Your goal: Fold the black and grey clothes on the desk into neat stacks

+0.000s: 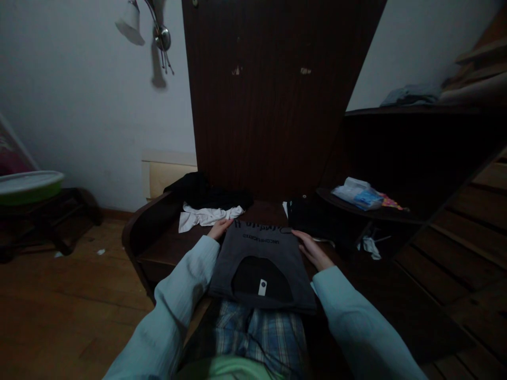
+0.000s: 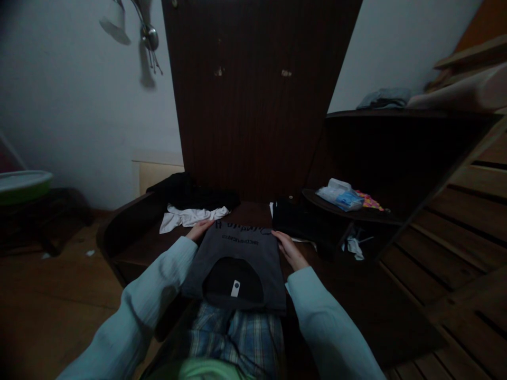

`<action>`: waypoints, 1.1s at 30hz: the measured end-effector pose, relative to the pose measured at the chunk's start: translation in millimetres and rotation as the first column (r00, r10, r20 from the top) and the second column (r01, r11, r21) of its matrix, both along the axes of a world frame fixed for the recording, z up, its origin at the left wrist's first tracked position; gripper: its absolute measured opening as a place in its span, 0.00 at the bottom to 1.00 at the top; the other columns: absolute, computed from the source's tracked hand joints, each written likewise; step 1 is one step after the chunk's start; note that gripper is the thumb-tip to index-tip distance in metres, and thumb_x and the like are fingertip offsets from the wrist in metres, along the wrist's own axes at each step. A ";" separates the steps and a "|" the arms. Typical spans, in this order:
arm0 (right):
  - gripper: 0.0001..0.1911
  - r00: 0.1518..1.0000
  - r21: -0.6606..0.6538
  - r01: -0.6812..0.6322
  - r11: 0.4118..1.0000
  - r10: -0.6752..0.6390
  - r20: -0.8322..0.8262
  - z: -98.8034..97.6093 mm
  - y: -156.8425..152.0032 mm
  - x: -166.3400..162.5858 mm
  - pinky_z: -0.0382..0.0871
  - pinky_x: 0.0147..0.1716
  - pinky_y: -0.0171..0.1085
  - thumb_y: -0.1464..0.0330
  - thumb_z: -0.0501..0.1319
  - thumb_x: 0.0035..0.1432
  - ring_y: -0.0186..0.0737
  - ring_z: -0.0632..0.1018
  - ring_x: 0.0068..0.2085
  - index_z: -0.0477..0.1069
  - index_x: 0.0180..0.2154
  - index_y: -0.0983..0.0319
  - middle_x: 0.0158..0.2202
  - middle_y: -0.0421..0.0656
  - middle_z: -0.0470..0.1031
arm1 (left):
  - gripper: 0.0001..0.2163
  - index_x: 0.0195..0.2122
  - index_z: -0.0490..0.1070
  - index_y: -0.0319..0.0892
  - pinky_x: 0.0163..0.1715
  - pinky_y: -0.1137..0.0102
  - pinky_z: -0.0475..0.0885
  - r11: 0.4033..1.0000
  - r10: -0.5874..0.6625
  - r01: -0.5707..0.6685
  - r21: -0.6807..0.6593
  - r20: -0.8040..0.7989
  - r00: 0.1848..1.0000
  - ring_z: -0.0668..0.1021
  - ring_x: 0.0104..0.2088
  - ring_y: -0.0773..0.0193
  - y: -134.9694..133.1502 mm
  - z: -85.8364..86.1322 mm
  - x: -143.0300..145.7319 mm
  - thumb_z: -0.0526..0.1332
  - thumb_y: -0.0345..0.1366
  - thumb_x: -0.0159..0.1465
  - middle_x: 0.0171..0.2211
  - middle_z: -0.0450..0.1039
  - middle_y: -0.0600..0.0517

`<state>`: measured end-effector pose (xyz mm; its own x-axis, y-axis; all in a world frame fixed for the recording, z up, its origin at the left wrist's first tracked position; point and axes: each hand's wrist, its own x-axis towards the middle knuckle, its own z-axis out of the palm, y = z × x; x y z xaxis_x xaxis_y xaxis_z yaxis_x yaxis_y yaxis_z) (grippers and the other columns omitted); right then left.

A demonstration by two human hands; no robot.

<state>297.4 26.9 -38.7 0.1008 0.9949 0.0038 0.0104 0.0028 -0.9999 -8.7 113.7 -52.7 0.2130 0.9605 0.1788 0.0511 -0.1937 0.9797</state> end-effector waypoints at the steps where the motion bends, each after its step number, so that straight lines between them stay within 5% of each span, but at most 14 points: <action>1: 0.07 1.000 0.005 0.003 1.000 -0.003 0.008 1.2 -0.8 0.3 0.68 0.28 0.37 0.63 0.58 0.43 0.42 0.75 0.31 0.68 0.24 0.59 0.28 0.42 0.75 | 0.16 0.25 0.70 0.37 0.28 0.68 0.67 0.999 -0.018 0.019 -0.038 0.030 0.999 0.74 0.26 0.62 -0.4 0.2 -0.4 0.60 0.48 0.50 0.21 0.72 0.51; 7: 0.05 0.997 0.035 0.027 0.999 -0.030 0.077 7.4 -8.5 2.3 0.65 0.27 0.36 0.64 0.59 0.42 0.42 0.74 0.33 0.67 0.24 0.58 0.29 0.42 0.75 | 0.17 0.20 0.66 0.39 0.23 0.72 0.63 0.997 0.009 -0.003 -0.079 0.075 0.997 0.69 0.20 0.68 -1.1 -0.1 -2.3 0.63 0.50 0.46 0.14 0.64 0.57; 20: 0.17 0.989 0.022 0.111 0.994 -0.108 -0.103 10.3 -5.1 4.1 0.52 0.19 0.30 0.59 0.68 0.27 0.29 0.63 0.18 0.64 0.17 0.61 0.15 0.34 0.65 | 0.21 0.16 0.59 0.39 0.18 0.75 0.55 0.997 0.048 -0.043 -0.063 0.077 0.996 0.63 0.16 0.74 -5.0 9.1 -2.9 0.64 0.52 0.40 0.13 0.60 0.59; 26: 0.16 0.983 0.075 0.182 0.981 -0.180 -0.032 10.0 -6.1 0.5 0.52 0.19 0.31 0.59 0.66 0.30 0.30 0.64 0.19 0.64 0.18 0.61 0.16 0.34 0.65 | 0.20 0.16 0.60 0.40 0.18 0.75 0.56 0.974 0.228 -0.228 0.003 0.024 0.973 0.63 0.16 0.72 -5.5 4.3 1.1 0.65 0.51 0.37 0.13 0.59 0.60; 33: 0.14 0.998 -0.043 0.007 0.999 -0.004 0.057 7.9 -8.1 1.0 0.57 0.21 0.31 0.59 0.64 0.34 0.35 0.70 0.24 0.70 0.23 0.62 0.22 0.38 0.72 | 0.17 0.20 0.66 0.38 0.22 0.74 0.61 0.986 0.165 -0.164 0.020 -0.025 0.986 0.68 0.21 0.68 -11.2 5.8 2.0 0.63 0.49 0.42 0.17 0.65 0.58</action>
<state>298.4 18.8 -30.8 0.1073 0.9937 -0.0334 0.0670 -0.0408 -0.9969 -6.7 102.5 -46.8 0.0570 0.9797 0.1923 0.1095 -0.1976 0.9742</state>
